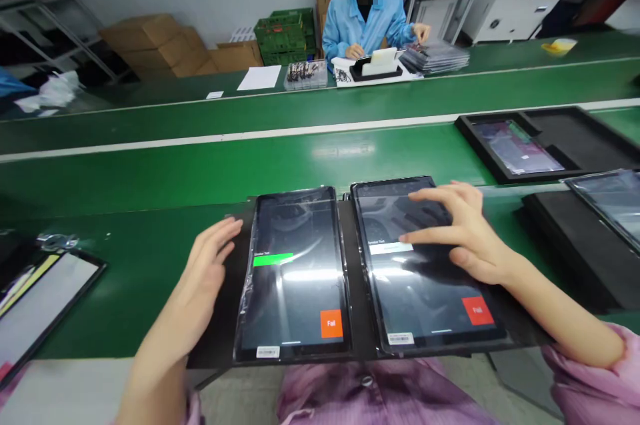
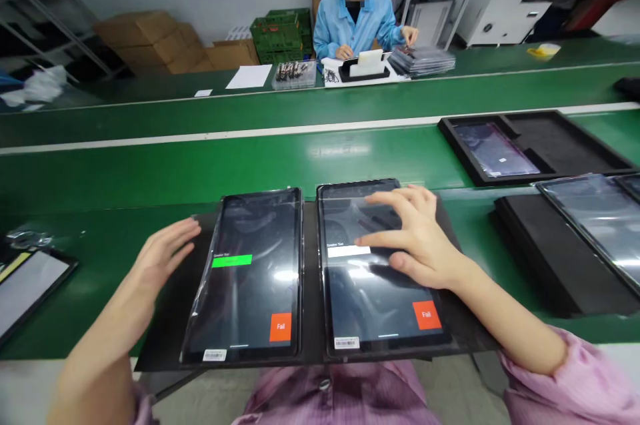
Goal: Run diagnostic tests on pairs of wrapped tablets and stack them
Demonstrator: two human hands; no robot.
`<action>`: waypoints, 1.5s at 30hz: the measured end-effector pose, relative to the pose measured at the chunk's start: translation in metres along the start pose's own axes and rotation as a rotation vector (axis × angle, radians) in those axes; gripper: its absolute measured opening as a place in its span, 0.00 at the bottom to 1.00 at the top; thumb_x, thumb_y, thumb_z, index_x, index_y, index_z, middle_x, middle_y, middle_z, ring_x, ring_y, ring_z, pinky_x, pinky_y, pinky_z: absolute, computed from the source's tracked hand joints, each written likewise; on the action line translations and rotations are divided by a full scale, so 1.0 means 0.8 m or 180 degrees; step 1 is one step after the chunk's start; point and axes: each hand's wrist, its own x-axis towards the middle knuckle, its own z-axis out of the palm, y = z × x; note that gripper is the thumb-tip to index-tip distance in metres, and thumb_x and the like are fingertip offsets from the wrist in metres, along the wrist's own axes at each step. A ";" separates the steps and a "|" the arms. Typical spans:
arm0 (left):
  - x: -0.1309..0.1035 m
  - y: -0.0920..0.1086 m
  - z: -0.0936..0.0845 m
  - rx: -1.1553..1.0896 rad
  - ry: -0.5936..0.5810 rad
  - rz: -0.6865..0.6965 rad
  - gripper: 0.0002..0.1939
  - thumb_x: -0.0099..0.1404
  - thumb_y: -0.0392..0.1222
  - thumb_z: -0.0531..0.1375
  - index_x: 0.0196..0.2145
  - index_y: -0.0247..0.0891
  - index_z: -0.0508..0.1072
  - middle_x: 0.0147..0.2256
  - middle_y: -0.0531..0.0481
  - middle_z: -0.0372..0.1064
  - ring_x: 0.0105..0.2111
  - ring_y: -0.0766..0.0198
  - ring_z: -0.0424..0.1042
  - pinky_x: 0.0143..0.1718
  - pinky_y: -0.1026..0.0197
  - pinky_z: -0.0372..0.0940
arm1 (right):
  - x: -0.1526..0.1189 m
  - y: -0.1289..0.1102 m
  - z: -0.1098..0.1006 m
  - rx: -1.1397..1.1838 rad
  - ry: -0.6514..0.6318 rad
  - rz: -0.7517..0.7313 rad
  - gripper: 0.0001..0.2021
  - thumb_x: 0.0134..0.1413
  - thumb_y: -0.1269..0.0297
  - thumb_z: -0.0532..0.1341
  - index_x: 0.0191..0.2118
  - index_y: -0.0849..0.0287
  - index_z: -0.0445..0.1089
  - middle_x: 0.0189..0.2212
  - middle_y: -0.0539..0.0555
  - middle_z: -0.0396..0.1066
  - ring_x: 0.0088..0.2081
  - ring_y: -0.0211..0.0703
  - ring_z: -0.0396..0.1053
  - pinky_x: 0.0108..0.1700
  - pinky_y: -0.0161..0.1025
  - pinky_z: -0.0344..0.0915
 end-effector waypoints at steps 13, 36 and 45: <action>0.117 0.060 0.058 0.1783 -0.1578 0.1871 0.38 0.78 0.62 0.47 0.75 0.41 0.44 0.70 0.32 0.55 0.69 0.42 0.61 0.68 0.34 0.53 | 0.051 0.055 0.018 -0.0022 -0.0112 0.0855 0.42 0.71 0.37 0.31 0.46 0.39 0.84 0.63 0.56 0.65 0.62 0.62 0.57 0.66 0.69 0.49; 0.123 0.039 0.040 0.2242 -0.0664 0.1056 0.39 0.73 0.66 0.38 0.58 0.45 0.78 0.51 0.36 0.67 0.55 0.37 0.66 0.59 0.24 0.53 | 0.064 0.090 0.038 0.1034 0.0798 0.0965 0.38 0.75 0.42 0.39 0.36 0.53 0.85 0.47 0.58 0.75 0.50 0.52 0.70 0.60 0.51 0.61; 0.171 0.082 0.056 0.1680 -0.1035 -0.0171 0.36 0.70 0.72 0.31 0.49 0.41 0.60 0.63 0.29 0.66 0.64 0.42 0.67 0.63 0.37 0.63 | 0.061 0.097 0.046 0.1407 0.1072 0.1087 0.34 0.75 0.46 0.42 0.39 0.53 0.85 0.51 0.59 0.70 0.55 0.55 0.67 0.62 0.53 0.61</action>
